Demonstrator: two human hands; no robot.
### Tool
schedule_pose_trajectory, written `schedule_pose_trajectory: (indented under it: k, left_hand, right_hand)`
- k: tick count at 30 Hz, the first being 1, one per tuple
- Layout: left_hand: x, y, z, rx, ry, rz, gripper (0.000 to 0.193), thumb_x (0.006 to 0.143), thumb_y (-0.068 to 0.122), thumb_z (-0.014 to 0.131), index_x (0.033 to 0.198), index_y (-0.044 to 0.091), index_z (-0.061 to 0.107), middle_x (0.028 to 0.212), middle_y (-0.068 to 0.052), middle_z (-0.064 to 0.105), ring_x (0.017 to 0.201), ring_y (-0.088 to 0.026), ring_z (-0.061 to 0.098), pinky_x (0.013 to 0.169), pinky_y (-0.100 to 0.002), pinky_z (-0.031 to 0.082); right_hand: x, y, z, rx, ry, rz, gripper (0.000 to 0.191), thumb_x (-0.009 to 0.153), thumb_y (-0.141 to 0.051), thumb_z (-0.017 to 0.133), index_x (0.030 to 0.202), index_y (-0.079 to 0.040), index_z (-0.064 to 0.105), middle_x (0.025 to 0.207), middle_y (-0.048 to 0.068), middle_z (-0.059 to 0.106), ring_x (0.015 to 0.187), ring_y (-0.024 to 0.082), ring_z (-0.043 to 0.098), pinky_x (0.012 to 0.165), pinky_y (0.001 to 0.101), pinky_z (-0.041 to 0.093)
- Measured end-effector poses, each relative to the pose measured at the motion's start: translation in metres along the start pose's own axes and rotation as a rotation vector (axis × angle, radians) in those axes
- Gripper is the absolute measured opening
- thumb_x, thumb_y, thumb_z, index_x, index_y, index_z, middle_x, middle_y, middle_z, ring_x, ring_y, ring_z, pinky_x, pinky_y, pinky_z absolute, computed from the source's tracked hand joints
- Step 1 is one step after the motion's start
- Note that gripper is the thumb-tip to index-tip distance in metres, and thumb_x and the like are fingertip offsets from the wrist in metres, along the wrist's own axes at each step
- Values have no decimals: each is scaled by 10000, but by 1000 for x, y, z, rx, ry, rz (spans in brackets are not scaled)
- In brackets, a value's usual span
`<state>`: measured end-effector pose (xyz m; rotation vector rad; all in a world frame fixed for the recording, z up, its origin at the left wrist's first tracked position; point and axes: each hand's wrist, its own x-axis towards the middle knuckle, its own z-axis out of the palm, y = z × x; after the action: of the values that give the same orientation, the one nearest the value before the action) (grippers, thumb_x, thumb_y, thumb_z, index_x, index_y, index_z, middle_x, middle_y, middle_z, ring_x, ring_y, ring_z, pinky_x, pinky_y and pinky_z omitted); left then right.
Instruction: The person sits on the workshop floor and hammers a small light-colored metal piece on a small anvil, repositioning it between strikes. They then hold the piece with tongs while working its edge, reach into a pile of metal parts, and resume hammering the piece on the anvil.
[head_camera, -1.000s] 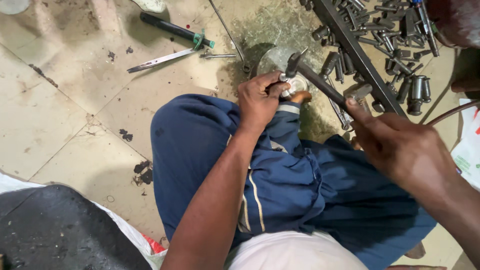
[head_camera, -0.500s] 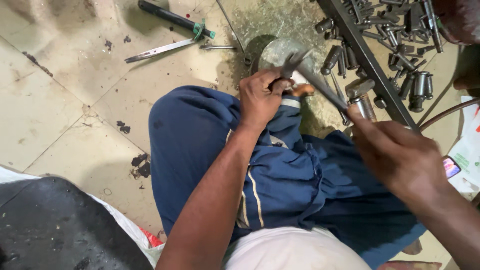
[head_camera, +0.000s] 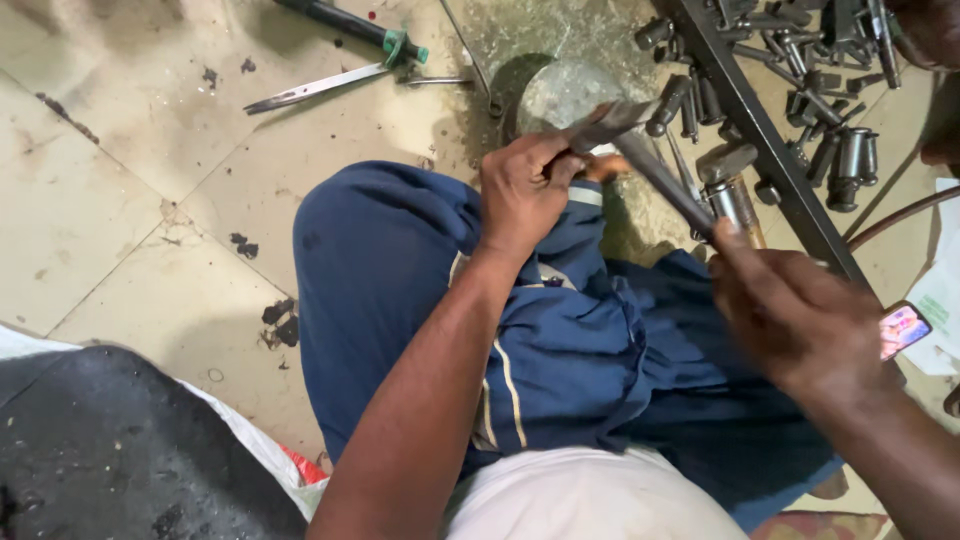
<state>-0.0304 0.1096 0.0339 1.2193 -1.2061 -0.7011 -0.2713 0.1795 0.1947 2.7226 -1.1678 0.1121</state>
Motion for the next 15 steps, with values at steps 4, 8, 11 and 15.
schedule_pose_trajectory:
  k: [4,8,11,15]
  left_hand:
    - [-6,8,0,-29,89,52,162,857,109,798,989,46,729,912,-120,746,809,-293,760,707,-372,594]
    - [-7,8,-1,-74,262,-244,149,947,164,755,1024,60,682,889,-107,770,757,-250,789,706,-354,610]
    - [-4,10,3,-11,194,-288,173,993,190,705,1084,76,612,869,-133,757,776,-304,777,709,-405,586]
    - [-4,18,3,18,60,-256,177,1024,198,657,1133,90,569,938,-179,749,904,-417,730,736,-483,563]
  right_hand:
    - [3,-3,8,108,57,135,433,997,-56,760,1408,-18,631,843,113,711,560,173,609,433,332,502]
    - [19,-10,28,541,190,591,242,1139,-124,676,1275,49,574,857,74,674,688,146,680,601,280,549]
    - [55,0,66,889,226,740,233,1171,-171,637,1230,18,513,966,103,626,845,135,637,783,279,548]
    - [92,3,113,1213,161,690,175,1165,-168,489,1244,-12,491,1322,168,663,1178,189,665,1012,331,581]
